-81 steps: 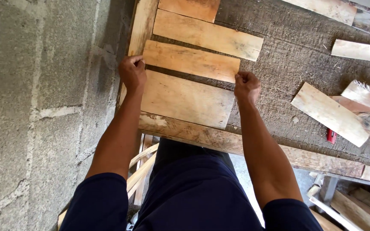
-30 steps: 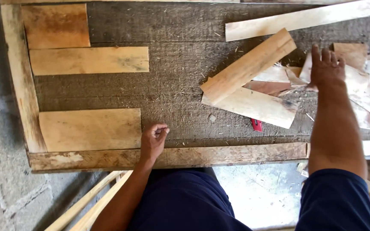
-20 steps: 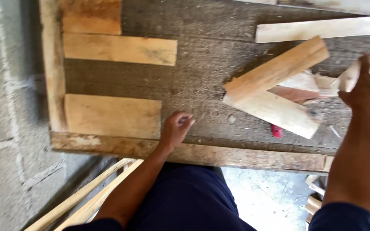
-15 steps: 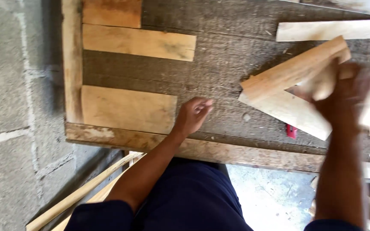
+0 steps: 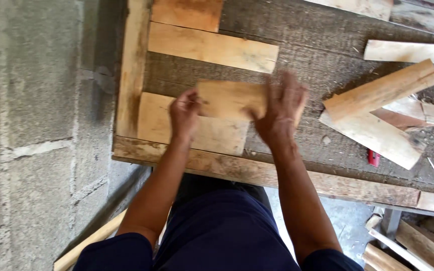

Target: Selecting wood shingles and trimming a piece of wood with a knife.

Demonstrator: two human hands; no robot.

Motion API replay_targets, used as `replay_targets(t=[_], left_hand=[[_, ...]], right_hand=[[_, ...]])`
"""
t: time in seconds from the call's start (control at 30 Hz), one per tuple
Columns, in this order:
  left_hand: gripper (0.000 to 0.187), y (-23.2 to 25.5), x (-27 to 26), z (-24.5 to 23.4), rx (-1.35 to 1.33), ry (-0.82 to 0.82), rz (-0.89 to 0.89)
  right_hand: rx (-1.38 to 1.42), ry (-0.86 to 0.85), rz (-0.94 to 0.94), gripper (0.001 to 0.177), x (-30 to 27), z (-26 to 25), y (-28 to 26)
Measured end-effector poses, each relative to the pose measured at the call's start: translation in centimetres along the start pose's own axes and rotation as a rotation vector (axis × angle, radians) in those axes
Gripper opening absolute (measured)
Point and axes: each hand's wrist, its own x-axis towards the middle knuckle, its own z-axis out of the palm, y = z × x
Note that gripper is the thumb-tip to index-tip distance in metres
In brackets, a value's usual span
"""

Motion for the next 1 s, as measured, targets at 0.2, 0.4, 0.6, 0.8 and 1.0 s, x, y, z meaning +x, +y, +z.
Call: replay_targets(t=[0.2, 0.4, 0.6, 0.8, 1.0], left_hand=[[0.029, -0.5, 6.8, -11.4, 0.121, 0.088, 0.082], [0.030, 2.9, 9.7, -13.7, 0.229, 0.098, 0.075], [0.029, 3.3, 12.1, -14.4, 0.626, 0.167, 0.195], [0.025, 3.4, 14.3, -15.0, 0.925, 0.165, 0.312], [0.020, 4.1, 14.6, -14.2, 0.897, 0.189, 0.076]], right_hand=[[0.334, 0.173, 0.368, 0.056, 0.5, 7.9, 1.9], [1.123, 0.073, 0.451, 0.020, 3.2, 14.8, 0.8], [0.966, 0.010, 0.742, 0.016, 5.9, 15.7, -1.4], [0.867, 0.062, 0.800, 0.014, 7.4, 15.0, -3.1], [0.731, -0.026, 0.952, 0.016, 8.1, 14.2, -4.2]])
